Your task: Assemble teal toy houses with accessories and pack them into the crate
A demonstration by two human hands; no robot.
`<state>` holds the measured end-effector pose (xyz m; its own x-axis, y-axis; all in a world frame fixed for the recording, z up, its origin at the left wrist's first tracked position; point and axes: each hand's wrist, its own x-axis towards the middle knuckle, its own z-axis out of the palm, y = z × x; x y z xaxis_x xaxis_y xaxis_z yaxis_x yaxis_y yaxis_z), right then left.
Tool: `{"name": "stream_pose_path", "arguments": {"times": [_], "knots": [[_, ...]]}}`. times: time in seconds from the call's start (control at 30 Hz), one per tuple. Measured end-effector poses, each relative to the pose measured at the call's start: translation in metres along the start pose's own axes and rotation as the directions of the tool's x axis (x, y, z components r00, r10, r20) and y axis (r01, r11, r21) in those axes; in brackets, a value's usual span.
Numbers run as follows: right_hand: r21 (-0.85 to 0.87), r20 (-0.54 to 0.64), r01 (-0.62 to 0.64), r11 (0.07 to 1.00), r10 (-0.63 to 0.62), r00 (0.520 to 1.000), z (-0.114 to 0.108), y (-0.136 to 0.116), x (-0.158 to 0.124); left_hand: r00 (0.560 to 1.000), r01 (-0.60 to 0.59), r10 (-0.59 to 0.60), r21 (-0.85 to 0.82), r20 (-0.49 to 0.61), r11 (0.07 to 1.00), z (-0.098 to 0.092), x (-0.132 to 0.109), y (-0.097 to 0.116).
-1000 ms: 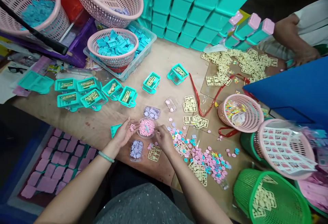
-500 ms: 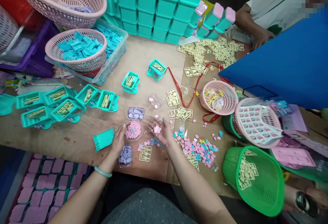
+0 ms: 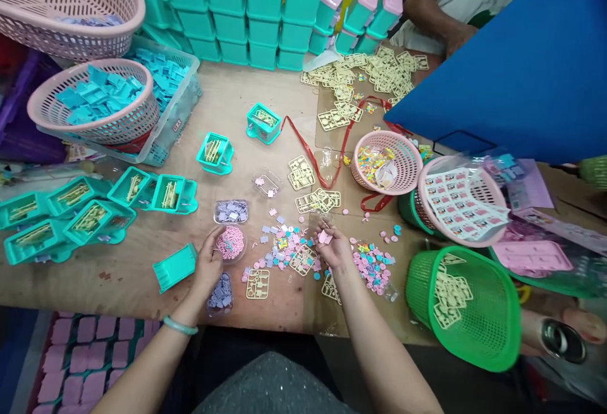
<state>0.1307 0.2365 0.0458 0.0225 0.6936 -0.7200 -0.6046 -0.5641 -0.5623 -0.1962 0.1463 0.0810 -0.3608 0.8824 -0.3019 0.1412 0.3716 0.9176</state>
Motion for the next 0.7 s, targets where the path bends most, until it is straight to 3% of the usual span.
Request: {"name": "stream_pose_path", "arguments": {"times": [0.13,0.37,0.5,0.6,0.67,0.7], "knots": [[0.051,-0.059,0.021,0.998,-0.018,0.998,-0.01,-0.007,-0.002,0.999,-0.042,0.042,0.153,0.006,0.987,0.001,-0.002,0.0],[-0.053,-0.074,0.077,0.996,-0.081,0.994,-0.024,-0.013,-0.008,0.987,-0.158,0.141,0.409,0.071,0.899,-0.003,-0.006,-0.003],[0.164,-0.022,-0.012,0.986,0.015,1.0,-0.025,-0.025,-0.015,0.957,-0.275,0.28,0.56,0.079,0.782,0.003,-0.008,0.012],[0.29,0.032,-0.075,0.954,0.069,0.997,-0.024,-0.034,-0.018,0.917,-0.387,0.379,0.501,0.122,0.774,0.026,-0.013,0.036],[0.273,0.062,-0.066,0.96,0.051,0.997,-0.021,-0.035,-0.023,0.934,-0.352,0.312,0.314,0.172,0.882,0.055,-0.02,0.051],[0.238,0.082,-0.046,0.97,0.028,0.996,-0.017,-0.032,-0.028,0.955,-0.252,0.215,0.181,0.204,0.95,0.073,-0.024,0.056]]}}
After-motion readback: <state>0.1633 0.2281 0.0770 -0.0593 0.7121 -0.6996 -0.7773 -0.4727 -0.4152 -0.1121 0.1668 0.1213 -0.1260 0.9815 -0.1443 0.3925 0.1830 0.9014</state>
